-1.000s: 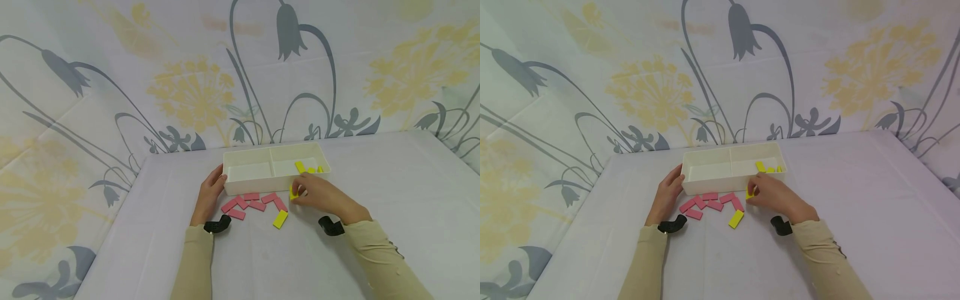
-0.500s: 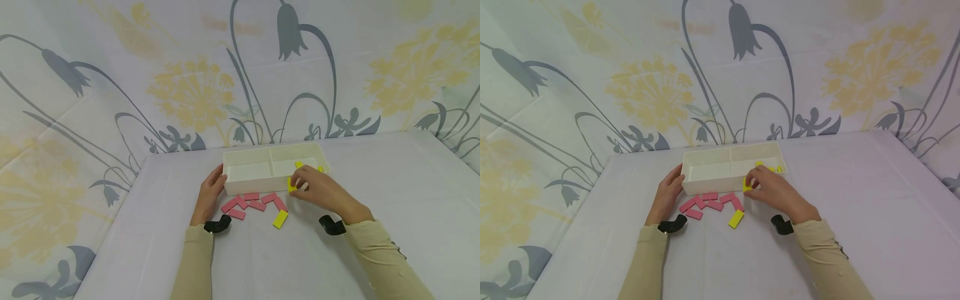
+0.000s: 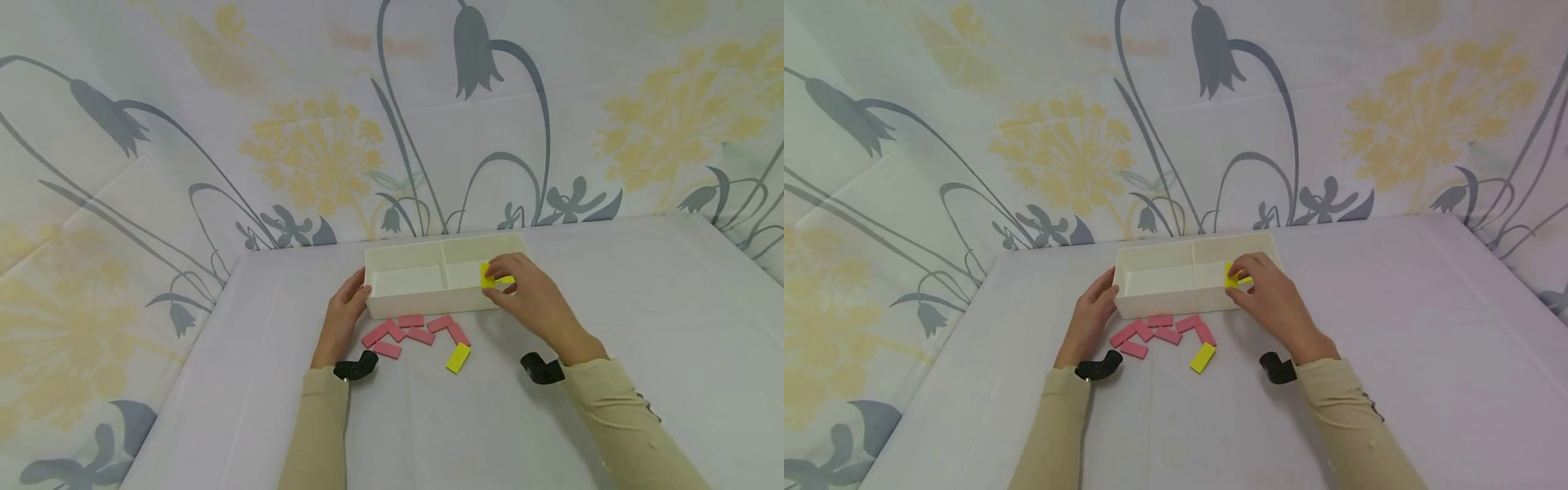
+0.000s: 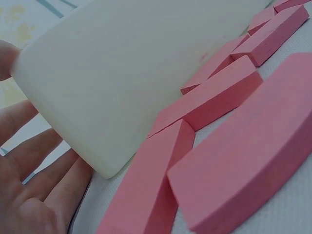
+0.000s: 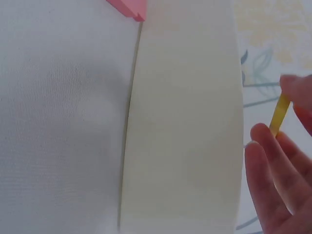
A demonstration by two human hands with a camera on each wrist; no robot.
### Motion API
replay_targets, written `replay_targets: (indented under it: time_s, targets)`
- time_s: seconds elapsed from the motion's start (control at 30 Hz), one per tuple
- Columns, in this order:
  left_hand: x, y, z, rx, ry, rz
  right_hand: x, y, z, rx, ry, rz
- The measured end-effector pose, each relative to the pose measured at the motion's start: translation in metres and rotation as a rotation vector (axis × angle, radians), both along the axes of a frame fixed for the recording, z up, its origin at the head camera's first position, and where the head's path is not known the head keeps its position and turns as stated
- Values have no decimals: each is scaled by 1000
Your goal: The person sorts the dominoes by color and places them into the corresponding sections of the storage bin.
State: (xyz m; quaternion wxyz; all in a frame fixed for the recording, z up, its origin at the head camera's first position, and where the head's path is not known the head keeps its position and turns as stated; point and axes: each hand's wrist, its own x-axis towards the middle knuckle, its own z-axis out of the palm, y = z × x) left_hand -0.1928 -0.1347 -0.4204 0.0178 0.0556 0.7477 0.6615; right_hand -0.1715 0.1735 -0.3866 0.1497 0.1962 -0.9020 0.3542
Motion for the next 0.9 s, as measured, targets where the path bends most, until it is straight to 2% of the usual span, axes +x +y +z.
replay_targets:
  time_s: [0.1, 0.3, 0.57, 0.9]
  targets:
    - [0, 0, -1, 4, 9, -5, -2, 4, -3, -42, 5, -57]
    - [0, 0, 0, 5, 19, -20, -7, 7, -12, -115, -66, -61]
    - [0, 1, 1, 2, 27, -18, -9, 5, -19, -83, -187, -100]
    - [-1, -1, -1, 3, 26, -16, -10, 1, -24, -112, -173, -109]
